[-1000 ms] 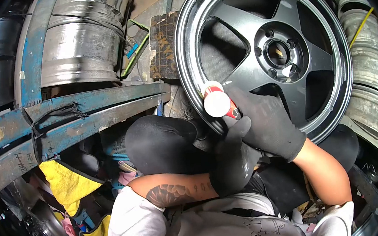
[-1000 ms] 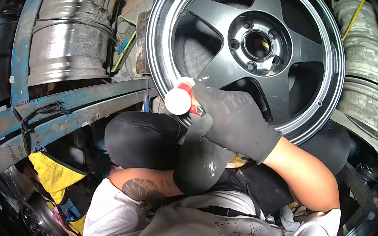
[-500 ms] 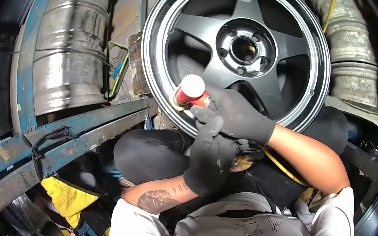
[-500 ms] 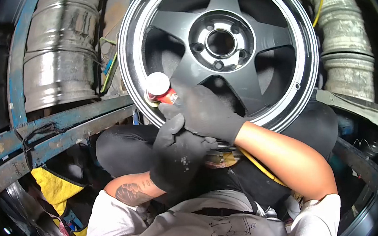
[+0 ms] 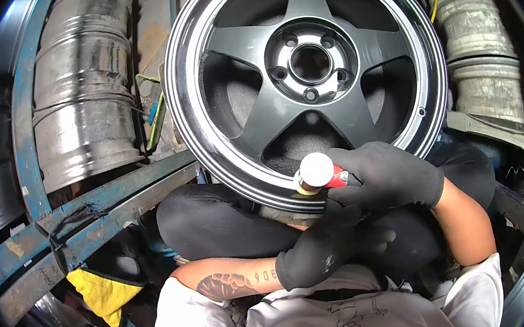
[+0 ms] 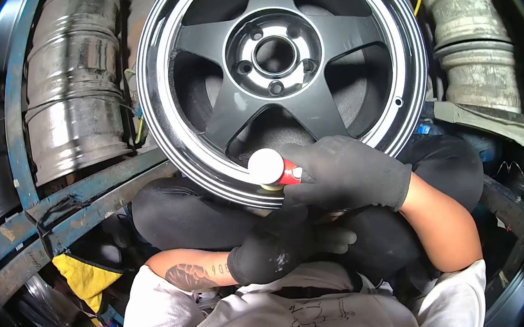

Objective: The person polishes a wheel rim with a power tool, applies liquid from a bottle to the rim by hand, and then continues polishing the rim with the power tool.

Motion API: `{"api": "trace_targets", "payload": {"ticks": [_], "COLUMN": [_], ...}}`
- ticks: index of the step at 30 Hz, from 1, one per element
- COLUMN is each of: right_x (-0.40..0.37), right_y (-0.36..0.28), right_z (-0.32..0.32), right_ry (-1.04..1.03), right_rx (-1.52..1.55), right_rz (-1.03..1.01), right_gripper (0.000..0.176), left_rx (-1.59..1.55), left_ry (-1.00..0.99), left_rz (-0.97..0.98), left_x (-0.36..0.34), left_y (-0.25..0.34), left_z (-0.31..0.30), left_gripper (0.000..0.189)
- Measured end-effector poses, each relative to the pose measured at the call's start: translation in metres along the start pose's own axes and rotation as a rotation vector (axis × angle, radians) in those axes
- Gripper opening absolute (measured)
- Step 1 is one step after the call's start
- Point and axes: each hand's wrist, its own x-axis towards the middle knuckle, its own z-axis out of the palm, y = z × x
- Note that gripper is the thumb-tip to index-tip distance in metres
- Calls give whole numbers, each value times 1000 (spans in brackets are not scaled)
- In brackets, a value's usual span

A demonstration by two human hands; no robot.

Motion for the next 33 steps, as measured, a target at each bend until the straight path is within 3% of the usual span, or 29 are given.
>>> {"api": "trace_targets", "payload": {"ticks": [2,4,6,8,13,15,18,20,22,24,27,30,33], "right_x": [-2,-1,0,13,32,40,55,68,76,79,82,79,70], "right_y": [3,9,3,-4,-14,-17,-21,-27,-28,-25,-18,-16,-9], "right_z": [3,13,16,24,36,40,49,50,52,54,53,45,33], "right_ry": [24,74,130,180,165,225,206,304,357,362,343,222,34], "right_rx": [-45,-115,-49,-24,-83,-106,-183,-162,-122,-63,29,371,588], "right_rz": [-15,-61,-132,-180,-204,-266,-231,-301,-311,-264,-194,-27,169], "right_gripper": [48,47,43,40,30,31,47,34,30,33,38,39,43], "left_rx": [96,486,465,33,-168,-320,81,349,368,139,352,408,371], "left_ry": [10,-10,-19,-10,174,121,127,132,242,455,335,307,248], "left_rz": [44,108,139,141,355,434,573,651,668,618,613,583,354], "left_x": [3,0,0,3,-8,-13,-19,-20,-16,-11,-9,-10,-22], "left_y": [1,5,5,2,4,2,10,19,29,34,37,28,23], "left_z": [6,6,4,-1,-9,-22,-26,-23,-2,33,39,37,8], "left_gripper": [50,51,58,69,63,60,62,63,63,62,62,61,61]}}
